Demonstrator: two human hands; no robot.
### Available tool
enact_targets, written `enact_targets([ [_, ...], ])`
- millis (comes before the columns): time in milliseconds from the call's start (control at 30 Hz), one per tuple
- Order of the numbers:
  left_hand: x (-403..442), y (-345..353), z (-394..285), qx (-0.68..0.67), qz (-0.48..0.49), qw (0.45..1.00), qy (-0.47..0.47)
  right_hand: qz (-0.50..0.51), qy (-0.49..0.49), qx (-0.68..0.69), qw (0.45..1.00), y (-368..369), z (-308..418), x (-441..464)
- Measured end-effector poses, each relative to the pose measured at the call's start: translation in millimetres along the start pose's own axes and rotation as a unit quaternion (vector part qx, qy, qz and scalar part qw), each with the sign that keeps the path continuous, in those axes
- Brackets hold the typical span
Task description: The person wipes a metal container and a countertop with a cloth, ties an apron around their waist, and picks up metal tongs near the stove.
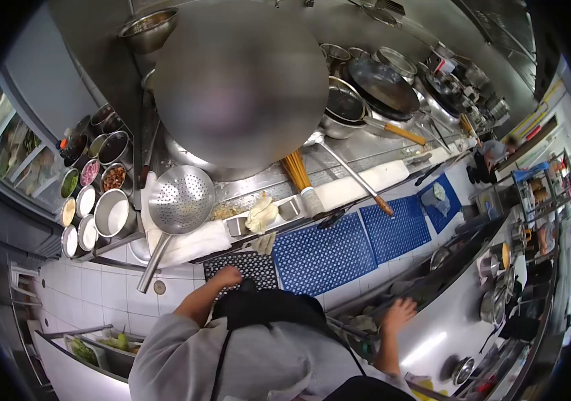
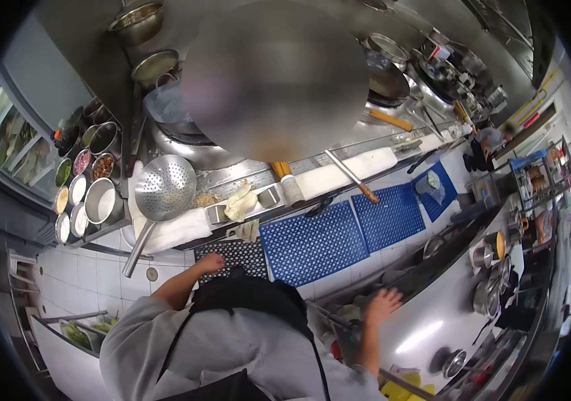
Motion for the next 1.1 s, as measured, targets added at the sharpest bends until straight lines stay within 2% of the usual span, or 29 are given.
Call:
enact_targets([
  [33, -18.0, 5.3, 8.8, 0.082, -0.009, 0.996, 0.034, 0.161, 0.038, 0.115, 0.979, 34.5, 19.6, -10.0],
  [67, -36.1, 18.8, 32.9, 0.098, -0.001, 0.995, -0.001, 0.276, 0.036, 0.197, 0.94, 28.4, 54.7, -8.9],
  [100, -49.6, 27.4, 50.3, 0.115, 0.008, 0.993, -0.037, 0.288, -0.088, 0.297, 0.906, 87.8, 100.1, -44.8],
  [167, -86.4, 32.5, 55.8, 0.04, 0.045, 0.992, -0.112, 0.43, -0.084, 0.431, 0.789, 60.6, 174.7, -46.6],
  [200, -115.9, 33.7, 48.3, -0.003, 0.061, 0.986, -0.155, 0.406, -0.116, 0.496, 0.759, 63.1, 211.2, -58.1],
  [267, -169.2, 1.0, -13.3, -0.092, 0.086, 0.952, -0.28, 0.461, -0.096, 0.648, 0.599, 75.0, 266.5, -85.3],
  [300, -191.3, 9.2, -15.9, -0.135, 0.112, 0.931, -0.32, 0.488, -0.09, 0.649, 0.577, 79.3, 282.1, -93.7],
  [333, -219.4, 19.2, -11.6, -0.168, 0.122, 0.884, -0.419, 0.517, -0.085, 0.647, 0.554, 81.4, 297.7, -102.7],
  [367, -247.2, 28.6, -7.6, -0.188, 0.138, 0.858, -0.458, 0.547, -0.082, 0.642, 0.53, 80.5, 309.0, -112.2],
  [400, -278.9, 37.4, -6.9, -0.209, 0.154, 0.83, -0.494, 0.529, -0.145, 0.622, 0.559, 74.7, 312.3, -113.9],
  [467, -332.7, 47.6, -28.7, -0.207, 0.216, 0.824, -0.482, 0.473, -0.262, 0.586, 0.604, 63.1, 309.2, -104.9],
  [500, -355.0, 46.4, -46.0, -0.204, 0.247, 0.823, -0.469, 0.365, -0.331, 0.639, 0.591, 40.5, 300.8, -91.8],
  [567, -388.1, 35.5, -95.0, -0.269, 0.271, 0.787, -0.484, 0.299, -0.38, 0.662, 0.573, 14.1, 294.3, -80.7],
  [633, -412.0, 37.7, -130.0, -0.348, 0.287, 0.757, -0.472, 0.336, -0.381, 0.64, 0.576, 9.9, 293.6, -72.9],
  [733, -441.3, 66.2, -144.8, -0.467, 0.291, 0.709, -0.442, 0.406, -0.369, 0.598, 0.584, -3.1, 300.3, -75.8],
  [867, -478.5, 128.8, -132.0, -0.574, 0.247, 0.676, -0.39, 0.46, -0.362, 0.557, 0.589, -30.7, 308.8, -73.8],
  [933, -484.9, 84.2, -147.1, -0.595, 0.17, 0.672, -0.407, 0.483, -0.36, 0.536, 0.592, -43.1, 311.7, -73.3],
  [1000, -493.0, 58.1, -137.5, -0.531, 0.063, 0.692, -0.485, 0.499, -0.358, 0.519, 0.594, -55.1, 315.8, -73.7],
  [1100, -497.6, 47.4, -116.6, -0.503, -0.016, 0.719, -0.479, 0.523, -0.358, 0.493, 0.595, -72.7, 319.3, -76.2],
])
Point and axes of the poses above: each hand's wrist, its own x-axis towards the middle knuckle, its own y-axis out of the palm, z = x × y, the point moved 8 cm from there along x, towards the middle knuckle, and after that the axes turned 12 degrees about -z, right-handed, at the moved point
